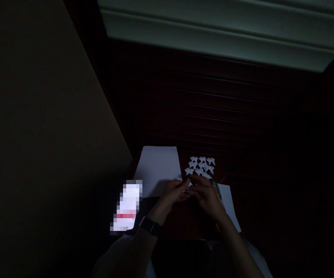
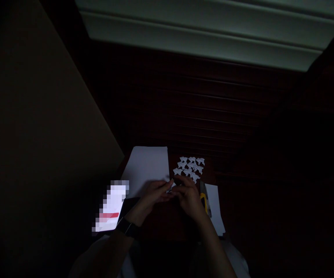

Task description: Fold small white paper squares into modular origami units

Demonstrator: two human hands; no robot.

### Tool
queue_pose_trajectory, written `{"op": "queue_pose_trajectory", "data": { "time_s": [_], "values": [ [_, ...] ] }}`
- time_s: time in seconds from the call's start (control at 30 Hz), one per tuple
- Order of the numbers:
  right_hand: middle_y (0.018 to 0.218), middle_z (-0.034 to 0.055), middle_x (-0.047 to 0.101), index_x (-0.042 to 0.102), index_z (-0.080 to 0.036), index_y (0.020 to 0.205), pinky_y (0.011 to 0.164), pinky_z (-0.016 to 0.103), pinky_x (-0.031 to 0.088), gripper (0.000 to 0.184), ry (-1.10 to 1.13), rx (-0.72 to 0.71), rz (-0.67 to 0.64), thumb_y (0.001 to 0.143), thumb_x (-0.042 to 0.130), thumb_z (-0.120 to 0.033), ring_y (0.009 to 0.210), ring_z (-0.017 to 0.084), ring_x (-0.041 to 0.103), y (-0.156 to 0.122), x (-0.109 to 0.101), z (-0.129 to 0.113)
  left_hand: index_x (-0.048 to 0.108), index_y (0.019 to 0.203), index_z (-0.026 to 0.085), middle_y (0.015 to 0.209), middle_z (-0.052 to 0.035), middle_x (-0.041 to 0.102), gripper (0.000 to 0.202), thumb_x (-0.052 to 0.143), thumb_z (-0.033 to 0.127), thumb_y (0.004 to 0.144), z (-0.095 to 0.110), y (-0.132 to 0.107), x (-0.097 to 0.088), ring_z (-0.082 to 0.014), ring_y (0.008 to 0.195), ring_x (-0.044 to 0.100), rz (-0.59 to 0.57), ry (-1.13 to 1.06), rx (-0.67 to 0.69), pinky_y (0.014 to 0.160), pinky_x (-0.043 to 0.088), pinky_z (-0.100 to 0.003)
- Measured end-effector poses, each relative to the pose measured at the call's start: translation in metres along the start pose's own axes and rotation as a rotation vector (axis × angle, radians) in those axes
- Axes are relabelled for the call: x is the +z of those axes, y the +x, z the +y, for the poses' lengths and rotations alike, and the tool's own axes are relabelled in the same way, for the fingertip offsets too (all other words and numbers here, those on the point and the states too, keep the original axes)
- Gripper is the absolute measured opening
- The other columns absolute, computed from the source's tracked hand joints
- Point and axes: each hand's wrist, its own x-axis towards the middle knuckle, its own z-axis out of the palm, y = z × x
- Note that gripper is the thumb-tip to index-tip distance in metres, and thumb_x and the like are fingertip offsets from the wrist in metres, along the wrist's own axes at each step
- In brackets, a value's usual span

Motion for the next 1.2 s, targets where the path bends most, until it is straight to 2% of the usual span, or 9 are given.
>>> {"op": "queue_pose_trajectory", "data": {
  "time_s": [0.17, 0.33, 0.5, 0.77, 1.2],
  "values": [
    [0.120, 0.0016, 0.055, 0.070, -0.027, 0.078, 0.094, 0.041, 0.037, 0.016, 0.045, 0.036, -0.016, 0.077, 0.060, -0.014, 0.111, 0.022, 0.049, 0.000, 0.001, 0.001, 0.065, 0.087, 0.014, 0.076, -0.0070, 0.068, 0.042, 0.062, 0.052, 0.069, 0.003, -0.002, 0.000, -0.0145, 0.064, 0.063, -0.017, 0.064, 0.029, 0.052, 0.045, -0.021],
    [0.115, 0.0031, 0.058, 0.069, -0.025, 0.078, 0.093, 0.039, 0.038, 0.014, 0.085, 0.087, -0.011, 0.078, 0.058, -0.015, 0.108, 0.021, 0.051, -0.001, 0.004, 0.000, 0.065, 0.088, 0.012, 0.080, -0.0105, 0.068, 0.044, 0.065, 0.050, 0.067, -0.003, -0.001, -0.002, -0.0166, 0.065, 0.064, -0.020, -0.041, -0.027, 0.060, 0.051, -0.028],
    [0.116, 0.0041, 0.058, 0.068, -0.025, 0.082, 0.092, 0.040, 0.038, 0.018, 0.067, 0.062, -0.005, 0.078, 0.056, -0.013, 0.108, 0.022, 0.051, -0.001, 0.001, -0.006, 0.064, 0.088, 0.011, 0.082, -0.0113, 0.068, 0.042, 0.068, 0.047, 0.066, -0.010, 0.003, -0.004, -0.0174, 0.066, 0.065, 0.004, -0.143, -0.039, 0.065, 0.053, -0.032],
    [0.112, 0.0036, 0.059, 0.067, -0.026, 0.082, 0.092, 0.042, 0.037, 0.020, -0.049, -0.005, 0.029, 0.074, 0.057, -0.011, 0.107, 0.024, 0.050, -0.001, 0.003, -0.009, 0.064, 0.084, 0.012, 0.082, -0.0104, 0.068, 0.043, 0.068, 0.049, 0.063, -0.012, 0.005, -0.003, -0.0165, 0.065, 0.065, 0.047, -0.119, -0.068, 0.062, 0.053, -0.029],
    [0.114, 0.0069, 0.057, 0.060, -0.023, 0.086, 0.094, 0.045, 0.035, 0.022, -0.111, -0.029, 0.072, 0.070, 0.054, -0.009, 0.110, 0.026, 0.047, -0.002, 0.005, -0.011, 0.064, 0.083, 0.012, 0.078, -0.0089, 0.066, 0.042, 0.070, 0.048, 0.062, -0.010, 0.001, 0.002, -0.0146, 0.063, 0.063, 0.035, -0.108, -0.045, 0.059, 0.051, -0.026]
  ]
}}
